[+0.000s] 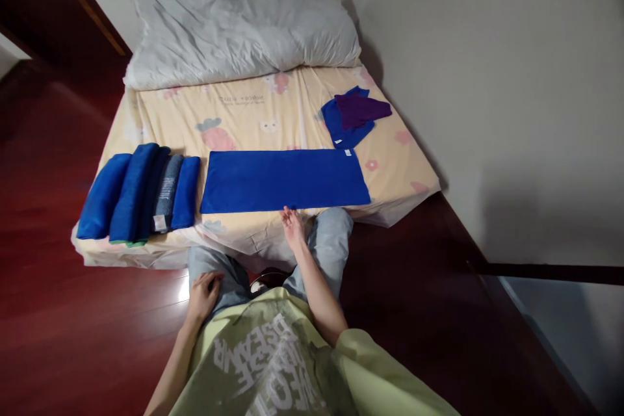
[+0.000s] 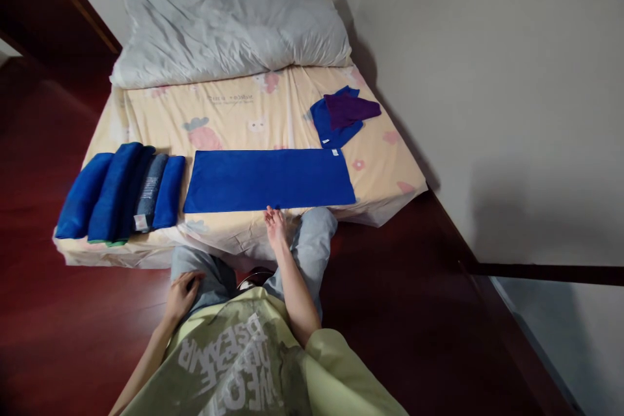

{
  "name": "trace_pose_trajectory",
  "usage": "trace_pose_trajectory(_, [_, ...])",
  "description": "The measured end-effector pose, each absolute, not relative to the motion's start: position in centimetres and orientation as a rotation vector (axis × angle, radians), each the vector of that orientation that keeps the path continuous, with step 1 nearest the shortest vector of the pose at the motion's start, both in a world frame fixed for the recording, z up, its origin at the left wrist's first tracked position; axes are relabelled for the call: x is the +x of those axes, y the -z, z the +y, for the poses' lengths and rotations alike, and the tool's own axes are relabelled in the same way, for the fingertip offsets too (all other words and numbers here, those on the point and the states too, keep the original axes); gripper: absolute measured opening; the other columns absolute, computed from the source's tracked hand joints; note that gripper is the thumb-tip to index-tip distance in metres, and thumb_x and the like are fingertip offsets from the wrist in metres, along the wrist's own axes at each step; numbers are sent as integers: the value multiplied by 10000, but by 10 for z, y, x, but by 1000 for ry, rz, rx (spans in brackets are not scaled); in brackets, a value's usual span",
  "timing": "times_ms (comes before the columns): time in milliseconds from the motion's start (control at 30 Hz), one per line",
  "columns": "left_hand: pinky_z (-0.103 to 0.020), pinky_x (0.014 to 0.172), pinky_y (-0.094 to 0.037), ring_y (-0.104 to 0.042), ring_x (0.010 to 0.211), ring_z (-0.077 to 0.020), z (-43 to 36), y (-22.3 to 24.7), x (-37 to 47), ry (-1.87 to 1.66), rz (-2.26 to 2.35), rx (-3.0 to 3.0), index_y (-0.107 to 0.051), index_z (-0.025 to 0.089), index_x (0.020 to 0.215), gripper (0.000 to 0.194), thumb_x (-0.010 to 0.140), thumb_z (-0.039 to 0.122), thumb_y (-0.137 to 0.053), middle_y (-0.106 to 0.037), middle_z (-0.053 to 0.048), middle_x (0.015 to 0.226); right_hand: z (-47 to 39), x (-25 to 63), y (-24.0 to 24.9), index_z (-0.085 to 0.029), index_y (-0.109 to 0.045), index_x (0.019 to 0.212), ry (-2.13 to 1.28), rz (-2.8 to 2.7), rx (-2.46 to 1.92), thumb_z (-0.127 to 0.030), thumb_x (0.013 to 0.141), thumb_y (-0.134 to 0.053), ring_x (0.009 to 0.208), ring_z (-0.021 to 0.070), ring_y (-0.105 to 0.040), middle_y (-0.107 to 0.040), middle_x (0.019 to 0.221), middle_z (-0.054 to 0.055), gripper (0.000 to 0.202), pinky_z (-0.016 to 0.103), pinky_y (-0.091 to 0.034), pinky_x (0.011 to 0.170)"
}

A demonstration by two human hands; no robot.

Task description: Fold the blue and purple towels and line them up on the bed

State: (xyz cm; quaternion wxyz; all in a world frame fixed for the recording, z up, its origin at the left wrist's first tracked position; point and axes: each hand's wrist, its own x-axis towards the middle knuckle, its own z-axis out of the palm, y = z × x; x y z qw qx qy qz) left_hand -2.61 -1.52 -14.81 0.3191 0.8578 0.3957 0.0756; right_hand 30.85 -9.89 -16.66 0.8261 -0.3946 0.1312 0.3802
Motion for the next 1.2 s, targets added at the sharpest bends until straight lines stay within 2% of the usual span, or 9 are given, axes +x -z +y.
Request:
trace_pose_trajectory(233, [-441,900,-558,-708,964,-303,-17,143,-23,-144,989,2247,-770,220,922,395,899,445,-446,-778,-100,955,-85,314,167,-219,-618,908,-786,393,-845,-303,923,-649,1058,172,-724,-750,1120,89,91,352,-608,941])
trace_pose_trajectory(367, [-396,851,-576,-735,926,-291,-16,121,8,36,905,2088,-768,227,1066,457,937,508,-432,-787,-81,995,-77,315,173,-228,-630,952,-756,380,-851,-334,906,-678,1075,183,-726,-751,1158,96,125,368,-632,927])
trace_pose_trajectory(433, [-361,789,-576,-736,863,-279,-10,101,41,132,816,2048,-765,235,1106,476,952,533,-428,-787,-72,949,-74,316,175,-230,-635,966,-743,400,-851,-328,916,-658,1095,180,-724,-751,1171,95,112,369,-633,942])
trace_pose_trajectory(500, [-336,784,-562,-723,833,-261,4,78,84,151,692,2106,-776,229,1057,462,965,520,-430,-781,-72,925,-72,316,174,-229,-647,976,-739,435,-839,-315,934,-626,1131,174,-715,-752,1184,90,99,364,-620,981])
trace_pose_trajectory(733, [-231,709,-510,-698,729,-165,102,28,287,121,382,2330,-769,153,1019,354,966,345,-477,-768,-51,839,-74,316,169,-228,-685,991,-758,512,-778,-295,938,-590,1225,191,-681,-757,1207,66,128,388,-567,1090])
trace_pose_trajectory(867, [-239,687,-501,-642,587,-123,148,36,393,164,517,2397,-752,76,985,306,949,169,-464,-747,-73,759,-76,315,169,-232,-692,1010,-769,509,-754,-304,949,-593,1222,171,-679,-727,1281,71,137,359,-567,1090])
trace_pose_trajectory(933, [-263,708,-500,-624,567,-111,162,46,433,247,579,2401,-726,8,1047,307,963,121,-452,-735,-108,745,-76,314,170,-229,-698,1037,-772,517,-742,-315,950,-609,1216,171,-681,-718,1298,74,152,352,-569,1087])
trace_pose_trajectory(1067, [-351,811,-516,-701,722,-158,177,66,485,464,771,2292,-573,-98,1299,386,1036,121,-393,-741,-219,911,-77,315,173,-225,-705,1027,-805,576,-739,-322,929,-657,1184,183,-695,-718,1301,83,147,361,-579,1070])
trace_pose_trajectory(1200, [-322,788,-545,-717,770,-192,185,80,512,670,832,2285,-605,-50,1296,390,1006,203,-540,-742,-227,950,-77,315,173,-212,-702,1044,-792,623,-733,-361,886,-729,1160,191,-703,-720,1303,87,220,372,-597,1027])
